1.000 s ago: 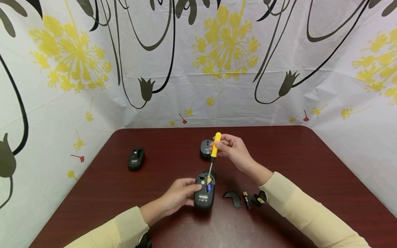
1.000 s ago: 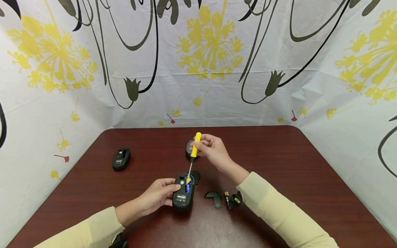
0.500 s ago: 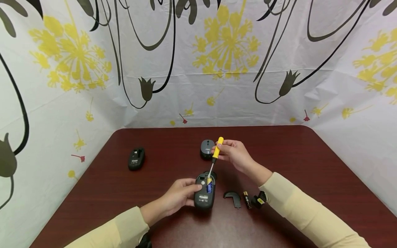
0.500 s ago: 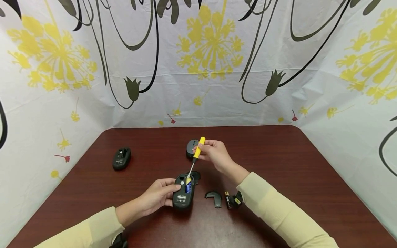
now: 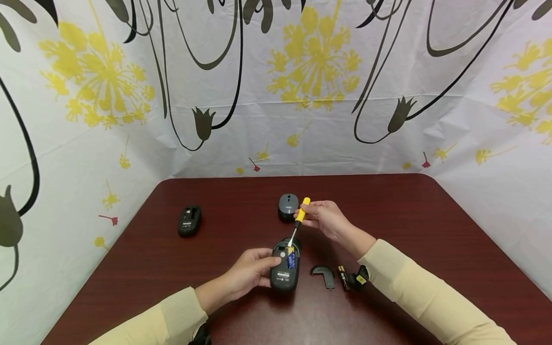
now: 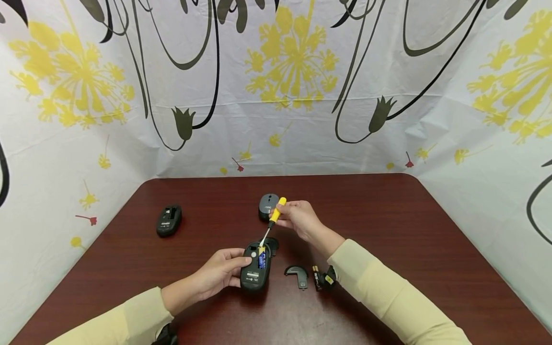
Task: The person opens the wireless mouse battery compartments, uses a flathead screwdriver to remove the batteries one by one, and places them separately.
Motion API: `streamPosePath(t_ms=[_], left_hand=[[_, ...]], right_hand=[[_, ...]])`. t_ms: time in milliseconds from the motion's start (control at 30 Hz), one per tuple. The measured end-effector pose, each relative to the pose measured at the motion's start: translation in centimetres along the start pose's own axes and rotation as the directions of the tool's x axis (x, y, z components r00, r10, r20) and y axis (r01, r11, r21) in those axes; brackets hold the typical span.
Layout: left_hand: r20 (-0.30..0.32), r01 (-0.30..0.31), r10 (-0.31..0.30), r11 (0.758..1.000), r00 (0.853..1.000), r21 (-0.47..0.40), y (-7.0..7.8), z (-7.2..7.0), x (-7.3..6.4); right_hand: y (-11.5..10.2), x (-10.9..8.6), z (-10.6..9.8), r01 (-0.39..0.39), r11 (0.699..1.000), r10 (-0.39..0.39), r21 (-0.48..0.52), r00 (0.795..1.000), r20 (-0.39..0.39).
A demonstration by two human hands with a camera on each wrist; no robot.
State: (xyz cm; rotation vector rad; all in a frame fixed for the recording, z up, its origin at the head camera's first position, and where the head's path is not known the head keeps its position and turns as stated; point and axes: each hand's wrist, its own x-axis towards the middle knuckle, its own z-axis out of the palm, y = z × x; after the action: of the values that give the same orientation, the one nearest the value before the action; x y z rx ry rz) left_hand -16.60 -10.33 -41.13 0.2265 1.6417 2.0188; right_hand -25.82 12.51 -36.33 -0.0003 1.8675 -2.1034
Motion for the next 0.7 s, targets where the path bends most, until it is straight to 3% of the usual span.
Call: streamPosePath(t_ms=[367, 700], left_hand=[[-0.001, 0.000, 0.000, 1.000, 1.000, 0.005, 0.1, 0.1, 0.1], [0.001, -0.007, 0.007, 1.000, 1.000, 0.005, 0.2, 0.2, 0.0]], right_hand=[[-0.8, -0.5, -0.2, 0.082, 0.996, -0.083, 0.045, 0.996, 0.027], [-3.4, -1.2, -1.3, 0.198, 0.978, -0.199, 0.071, 0.980, 0.008]])
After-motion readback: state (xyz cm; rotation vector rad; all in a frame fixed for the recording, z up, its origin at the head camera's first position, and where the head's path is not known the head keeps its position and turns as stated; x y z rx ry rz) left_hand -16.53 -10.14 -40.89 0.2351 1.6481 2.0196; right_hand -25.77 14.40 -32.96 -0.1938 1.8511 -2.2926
